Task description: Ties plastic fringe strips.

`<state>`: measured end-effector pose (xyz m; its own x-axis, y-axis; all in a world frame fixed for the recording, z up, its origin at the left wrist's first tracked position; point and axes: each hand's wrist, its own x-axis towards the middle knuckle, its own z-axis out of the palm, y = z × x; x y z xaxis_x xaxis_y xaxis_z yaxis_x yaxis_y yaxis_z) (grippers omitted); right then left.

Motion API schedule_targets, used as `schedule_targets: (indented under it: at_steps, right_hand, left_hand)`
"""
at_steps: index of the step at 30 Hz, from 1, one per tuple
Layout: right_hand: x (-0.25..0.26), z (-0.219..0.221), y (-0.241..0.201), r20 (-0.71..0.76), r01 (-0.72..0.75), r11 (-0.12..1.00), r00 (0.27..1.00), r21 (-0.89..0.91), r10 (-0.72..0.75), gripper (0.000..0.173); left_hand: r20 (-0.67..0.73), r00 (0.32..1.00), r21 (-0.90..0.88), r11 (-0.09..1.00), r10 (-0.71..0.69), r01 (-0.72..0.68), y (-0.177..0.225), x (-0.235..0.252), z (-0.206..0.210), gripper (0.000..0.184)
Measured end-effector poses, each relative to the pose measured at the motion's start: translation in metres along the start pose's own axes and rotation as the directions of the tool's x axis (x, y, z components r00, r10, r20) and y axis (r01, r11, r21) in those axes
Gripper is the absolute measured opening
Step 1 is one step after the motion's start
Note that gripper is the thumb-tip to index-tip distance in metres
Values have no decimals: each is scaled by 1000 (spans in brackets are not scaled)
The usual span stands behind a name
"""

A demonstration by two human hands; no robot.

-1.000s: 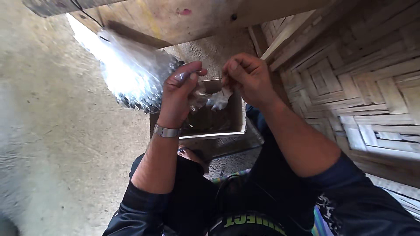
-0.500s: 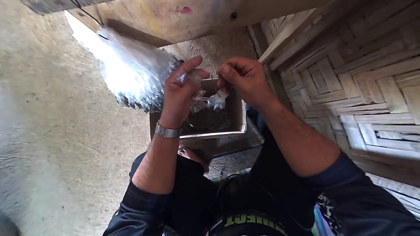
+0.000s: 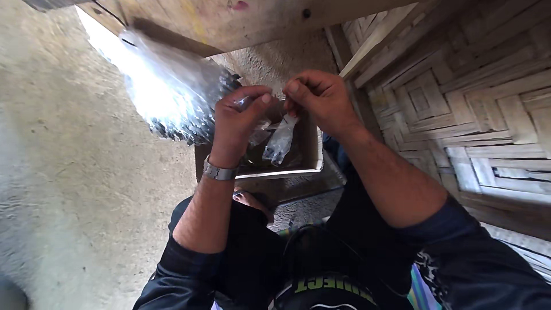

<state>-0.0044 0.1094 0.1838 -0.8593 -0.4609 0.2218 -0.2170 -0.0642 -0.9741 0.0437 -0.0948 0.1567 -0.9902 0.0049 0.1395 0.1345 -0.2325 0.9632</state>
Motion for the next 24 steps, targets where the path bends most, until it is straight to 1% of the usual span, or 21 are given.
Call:
schedule_targets:
  at_steps: [3,6,11,14,17,19,21,24]
  right_hand:
    - [0,0,-2,-38,-60,998,998,-34,59,19]
    - [2,-1,0,-48,-112,993,993,-43,110,20]
    - [3,-2,3,-36,-96,995,995,-40,94,21]
    - [3,-3,2,-60,-115,992,992,-59,112,21]
    - [4,-3,2,-84,-131,990,989,-60,125,20]
    - [5,-2,1,-120,-143,987,984,-72,134,20]
    - [6,-2,2,-180,-140,988,976,-64,126,20]
    - [7,-3,5,-276,-55,998,960,-29,45,20]
  left_hand:
    - [11,1000,-3,1000,5,-5,0,0,1,25]
    - [15,999,20,999,39,-39,0,1,1,25]
    - [38,996,48,995,81,-82,0,0,1,23]
    - [53,992,35,993,111,-113,-1,1,1,22]
    - [60,987,79,985,149,-153,-2,2,1,22]
    - [75,982,123,976,172,-180,-2,2,1,21]
    - [88,982,156,971,167,-179,-1,1,3,22]
    - [78,991,172,978,106,-119,0,1,3,24]
